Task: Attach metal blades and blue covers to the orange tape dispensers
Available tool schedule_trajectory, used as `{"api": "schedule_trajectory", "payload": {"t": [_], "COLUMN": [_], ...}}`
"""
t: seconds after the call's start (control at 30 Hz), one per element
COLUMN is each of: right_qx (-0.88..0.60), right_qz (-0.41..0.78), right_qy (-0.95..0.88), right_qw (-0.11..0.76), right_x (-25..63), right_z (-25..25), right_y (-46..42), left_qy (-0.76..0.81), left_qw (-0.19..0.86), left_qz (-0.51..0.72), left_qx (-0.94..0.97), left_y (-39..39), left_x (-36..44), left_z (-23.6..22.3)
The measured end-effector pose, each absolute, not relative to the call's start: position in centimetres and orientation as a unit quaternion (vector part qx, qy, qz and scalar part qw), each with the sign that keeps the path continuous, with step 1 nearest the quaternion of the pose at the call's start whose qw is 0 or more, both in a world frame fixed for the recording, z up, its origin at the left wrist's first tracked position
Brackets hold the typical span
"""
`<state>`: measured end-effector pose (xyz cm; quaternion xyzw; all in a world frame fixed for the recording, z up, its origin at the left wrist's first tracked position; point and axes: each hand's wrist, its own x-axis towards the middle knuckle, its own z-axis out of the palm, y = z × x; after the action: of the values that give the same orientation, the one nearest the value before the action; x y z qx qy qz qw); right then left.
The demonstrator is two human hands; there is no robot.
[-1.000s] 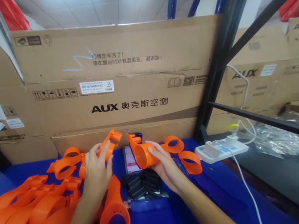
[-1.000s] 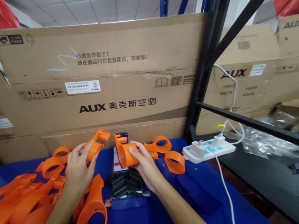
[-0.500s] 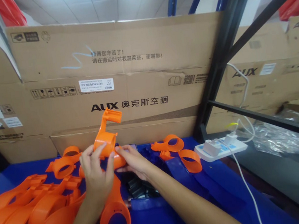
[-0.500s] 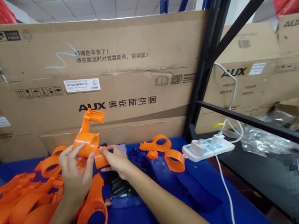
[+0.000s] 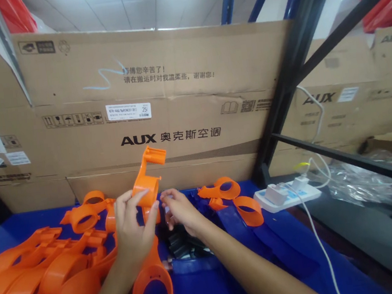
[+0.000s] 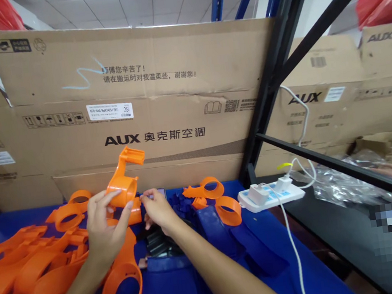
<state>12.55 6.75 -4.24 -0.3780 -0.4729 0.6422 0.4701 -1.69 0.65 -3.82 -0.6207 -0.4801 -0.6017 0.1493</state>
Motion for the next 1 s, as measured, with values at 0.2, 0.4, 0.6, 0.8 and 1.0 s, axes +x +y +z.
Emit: {"api": "schedule_trajectory", "payload": {"t": [0.2, 0.4, 0.6, 0.8, 1.0], "right_qx": [-0.286, -0.320, -0.343, -0.372, -0.369], "right_qz": [0.610, 0.558, 0.536, 0.425, 0.199], "right_qy": [-0.473, -0.452, -0.478, -0.565, -0.809], "right_qw": [0.568, 0.618, 0.606, 0.602, 0.412], "right_x": [16.3, 18.7, 19.1, 19.3, 21.9], "right_z": [-1.7, -2.1, -3.2, -3.7, -4.5], "right_y": [6.6, 6.3, 6.1, 6.0, 4.2], "left_qy": [-0.459, -0.387, -0.410, -0.363, -0.347], "left_qw": [0.033, -0.219, -0.382, -0.552, -0.586], "left_qz": [-0.576, -0.549, -0.539, -0.529, -0.611], "left_qx": [-0.676, -0.708, -0.629, -0.532, -0.404], "left_y": [0.2, -1.0, 0.8, 2.5, 2.0], "left_x": [-0.9, 0.5, 2.0, 2.8, 0.6], "left_z": [-4.3, -4.3, -2.1, -2.1, -2.9]}}
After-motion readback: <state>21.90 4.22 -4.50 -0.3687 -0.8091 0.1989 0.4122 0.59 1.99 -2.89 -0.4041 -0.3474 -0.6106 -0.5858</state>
